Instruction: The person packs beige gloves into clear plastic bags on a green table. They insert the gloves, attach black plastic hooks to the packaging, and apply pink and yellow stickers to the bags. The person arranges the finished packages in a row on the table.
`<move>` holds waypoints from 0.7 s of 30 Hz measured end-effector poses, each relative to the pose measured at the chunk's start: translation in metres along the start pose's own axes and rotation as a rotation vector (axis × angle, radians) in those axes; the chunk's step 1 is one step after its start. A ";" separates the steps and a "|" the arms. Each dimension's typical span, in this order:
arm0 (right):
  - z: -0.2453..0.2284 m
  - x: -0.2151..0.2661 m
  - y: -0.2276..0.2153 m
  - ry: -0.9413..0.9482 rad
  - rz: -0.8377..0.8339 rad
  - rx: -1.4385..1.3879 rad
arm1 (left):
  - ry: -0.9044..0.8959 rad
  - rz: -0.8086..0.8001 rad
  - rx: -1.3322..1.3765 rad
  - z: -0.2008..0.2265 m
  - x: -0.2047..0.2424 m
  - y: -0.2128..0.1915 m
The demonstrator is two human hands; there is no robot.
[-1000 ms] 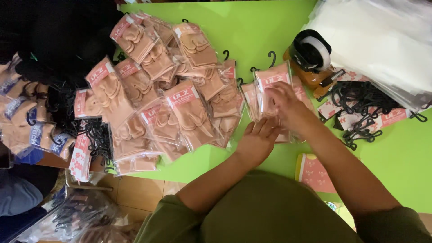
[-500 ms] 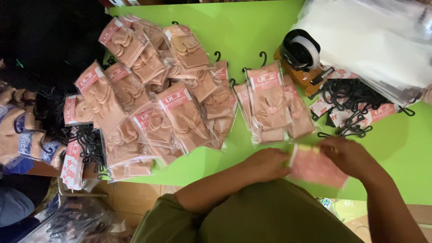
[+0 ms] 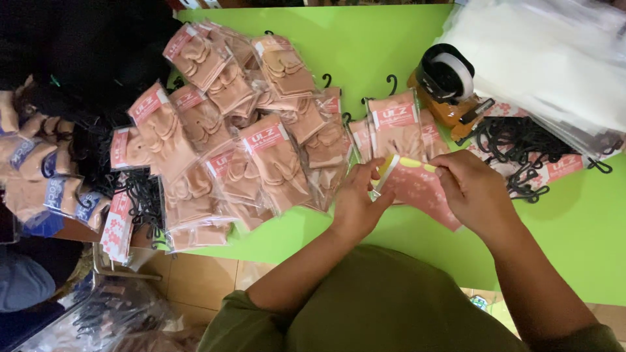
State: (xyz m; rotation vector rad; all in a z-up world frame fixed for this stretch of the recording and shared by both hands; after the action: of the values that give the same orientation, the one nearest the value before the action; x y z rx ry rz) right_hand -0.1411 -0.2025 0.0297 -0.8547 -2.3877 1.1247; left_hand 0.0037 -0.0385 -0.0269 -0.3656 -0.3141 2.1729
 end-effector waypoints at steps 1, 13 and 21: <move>-0.001 0.000 0.003 -0.011 0.060 0.022 | 0.076 0.081 -0.051 -0.006 0.002 0.001; -0.024 0.001 0.011 -0.003 -0.324 -0.208 | -0.315 0.062 0.921 -0.075 0.035 0.035; -0.007 0.000 0.018 0.170 -0.339 -0.083 | 0.205 -0.043 0.158 0.022 -0.005 -0.040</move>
State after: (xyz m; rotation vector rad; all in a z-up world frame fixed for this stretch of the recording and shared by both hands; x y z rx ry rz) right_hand -0.1303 -0.1895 0.0199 -0.5192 -2.3360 0.7940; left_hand 0.0280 -0.0210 0.0080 -0.4829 -0.0353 2.0815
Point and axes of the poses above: each hand's wrist, its own x-axis away from the middle knuckle, its own y-axis out of the palm, z = x × y, the point moved 3 cm from there along -x, towards the middle knuckle, and after that the axes turned 13 degrees about y, right-handed, at the moved point
